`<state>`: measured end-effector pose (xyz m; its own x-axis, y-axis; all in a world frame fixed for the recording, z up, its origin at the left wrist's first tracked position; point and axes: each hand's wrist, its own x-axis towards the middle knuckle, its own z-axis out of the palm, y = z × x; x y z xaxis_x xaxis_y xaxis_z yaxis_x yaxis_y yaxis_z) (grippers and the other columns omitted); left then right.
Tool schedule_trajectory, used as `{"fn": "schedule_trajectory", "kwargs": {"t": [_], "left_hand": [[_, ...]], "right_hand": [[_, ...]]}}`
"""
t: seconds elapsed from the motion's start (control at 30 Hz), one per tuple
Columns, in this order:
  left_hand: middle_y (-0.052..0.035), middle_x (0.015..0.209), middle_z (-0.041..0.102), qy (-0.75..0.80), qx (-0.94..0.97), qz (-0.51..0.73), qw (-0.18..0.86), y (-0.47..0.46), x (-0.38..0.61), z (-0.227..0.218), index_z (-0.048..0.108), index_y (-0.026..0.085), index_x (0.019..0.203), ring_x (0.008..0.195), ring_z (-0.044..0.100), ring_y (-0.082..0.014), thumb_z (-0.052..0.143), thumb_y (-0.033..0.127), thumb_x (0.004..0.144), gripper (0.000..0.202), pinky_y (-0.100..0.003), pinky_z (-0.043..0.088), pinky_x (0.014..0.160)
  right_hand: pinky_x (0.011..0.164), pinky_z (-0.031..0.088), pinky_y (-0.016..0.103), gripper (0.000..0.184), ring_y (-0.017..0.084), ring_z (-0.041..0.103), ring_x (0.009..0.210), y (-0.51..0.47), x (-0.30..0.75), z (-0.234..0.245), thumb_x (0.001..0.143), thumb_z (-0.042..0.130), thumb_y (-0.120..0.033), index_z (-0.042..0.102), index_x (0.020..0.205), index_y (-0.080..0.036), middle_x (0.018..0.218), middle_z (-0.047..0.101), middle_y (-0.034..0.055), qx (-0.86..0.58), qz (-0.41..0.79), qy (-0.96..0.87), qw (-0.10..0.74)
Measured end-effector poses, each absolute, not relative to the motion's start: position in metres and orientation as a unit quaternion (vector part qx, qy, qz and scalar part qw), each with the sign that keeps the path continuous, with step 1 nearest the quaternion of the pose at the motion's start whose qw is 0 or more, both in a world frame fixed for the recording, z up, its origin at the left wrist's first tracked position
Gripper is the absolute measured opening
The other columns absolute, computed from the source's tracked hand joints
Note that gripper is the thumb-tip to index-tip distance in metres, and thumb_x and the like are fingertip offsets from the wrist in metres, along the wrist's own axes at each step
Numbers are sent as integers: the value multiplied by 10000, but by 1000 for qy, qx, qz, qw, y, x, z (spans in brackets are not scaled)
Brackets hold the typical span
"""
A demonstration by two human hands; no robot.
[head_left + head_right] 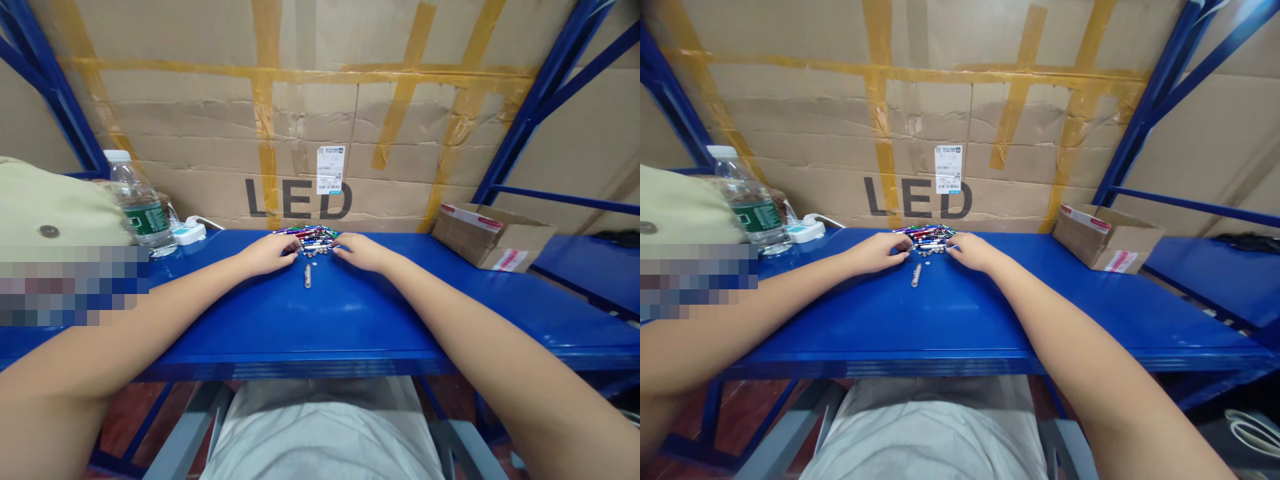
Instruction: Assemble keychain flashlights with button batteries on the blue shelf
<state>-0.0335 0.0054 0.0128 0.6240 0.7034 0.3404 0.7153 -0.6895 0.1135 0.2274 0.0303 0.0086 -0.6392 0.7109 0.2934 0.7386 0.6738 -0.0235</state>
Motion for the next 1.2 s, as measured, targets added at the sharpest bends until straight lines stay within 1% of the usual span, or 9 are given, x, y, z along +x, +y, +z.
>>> {"fn": "schedule_trajectory", "kwargs": {"t": [0.13, 0.33, 0.47, 0.57, 0.73, 0.83, 0.97, 1.1, 1.2], "left_hand": [[-77, 961, 683, -419, -886, -198, -8, 7, -33, 12, 585, 167, 968, 867, 631, -203, 492, 253, 851, 173, -312, 467, 786], [-88, 979, 675, -444, -868, -219, -35, 12, -23, 8, 549, 163, 1006, 889, 625, -217, 479, 283, 875, 191, -323, 457, 782], [-81, 956, 664, -426, -879, -213, -26, 18, -15, 4, 549, 164, 991, 874, 614, -212, 439, 305, 906, 198, -318, 447, 770], [-82, 950, 656, -414, -885, -211, -21, 23, -10, 2, 550, 165, 985, 865, 606, -213, 416, 319, 919, 214, -319, 445, 757], [-85, 968, 655, -418, -887, -196, -19, 26, -7, 1, 552, 167, 969, 863, 605, -220, 413, 306, 915, 204, -326, 446, 747], [-81, 971, 660, -415, -891, -185, -24, 24, -6, 1, 552, 169, 981, 857, 609, -221, 415, 299, 915, 199, -328, 445, 744], [-72, 964, 662, -409, -894, -180, -24, 19, -5, 1, 550, 175, 976, 848, 613, -215, 419, 287, 915, 182, -322, 441, 736], [-67, 943, 655, -401, -898, -178, -34, 15, -6, 1, 542, 180, 971, 835, 610, -217, 413, 322, 927, 197, -322, 437, 715], [-71, 935, 643, -396, -899, -184, -32, 19, -5, 2, 530, 176, 973, 834, 602, -217, 392, 318, 938, 201, -327, 433, 728]], "right_hand": [[952, 440, 359, 246, 206, 604, 1072, 28, 203, -1, 939, 444, -196, 655, 1064, -182, 1159, 666, 102, -362, -36, -919, 150], [966, 442, 362, 363, 202, 610, 1102, 32, 205, -5, 876, 410, -51, 657, 1108, -183, 1213, 662, 91, -336, -16, -926, 171], [968, 448, 365, 431, 209, 614, 1115, 35, 207, -7, 835, 395, -13, 669, 1124, -178, 1229, 660, 90, -318, -14, -932, 175], [970, 451, 357, 485, 199, 619, 1113, 35, 207, -7, 816, 398, 1, 666, 1159, -215, 1242, 657, 56, -300, -3, -937, 178], [975, 455, 356, 497, 194, 626, 1108, 33, 209, -5, 827, 392, -3, 669, 1165, -242, 1252, 653, 28, -303, 22, -939, 163], [995, 448, 366, 535, 198, 610, 1143, 30, 211, -5, 836, 393, -10, 597, 1267, -251, 1290, 628, 26, -337, 38, -925, 169], [1013, 443, 375, 618, 211, 576, 1195, 22, 214, -1, 861, 433, -58, 372, 1454, -218, 1309, 612, 69, -384, 75, -898, 203], [1014, 442, 364, 587, 188, 600, 1162, 12, 216, 7, 885, 408, -55, 367, 1449, -213, 1222, 668, 64, -381, 129, -898, 176], [1002, 445, 394, 603, 207, 614, 1138, 9, 216, 12, 886, 422, -61, 335, 1463, -212, 1229, 662, 79, -391, 126, -891, 194]]}}
